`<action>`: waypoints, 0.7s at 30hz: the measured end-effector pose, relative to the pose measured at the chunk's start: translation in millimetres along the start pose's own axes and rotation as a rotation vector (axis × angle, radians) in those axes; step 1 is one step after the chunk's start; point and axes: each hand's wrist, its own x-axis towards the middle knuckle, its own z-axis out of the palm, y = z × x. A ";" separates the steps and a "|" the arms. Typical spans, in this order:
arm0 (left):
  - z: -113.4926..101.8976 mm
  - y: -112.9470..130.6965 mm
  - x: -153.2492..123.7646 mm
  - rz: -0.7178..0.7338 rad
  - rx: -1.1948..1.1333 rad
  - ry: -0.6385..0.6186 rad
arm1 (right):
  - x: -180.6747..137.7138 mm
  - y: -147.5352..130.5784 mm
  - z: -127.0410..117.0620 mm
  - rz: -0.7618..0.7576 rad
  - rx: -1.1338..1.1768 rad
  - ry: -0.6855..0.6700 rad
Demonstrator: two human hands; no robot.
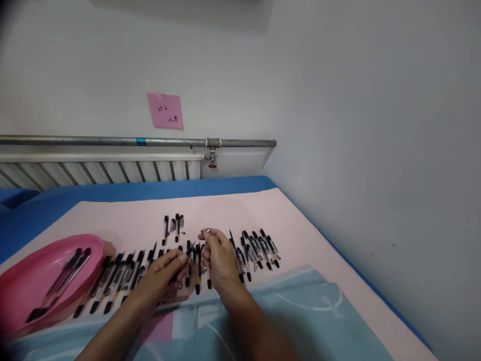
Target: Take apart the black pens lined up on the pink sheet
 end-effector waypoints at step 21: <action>-7.3 4.6 -7.4 -0.103 0.041 -0.091 | 10.5 -0.9 -4.5 -0.070 -0.035 0.102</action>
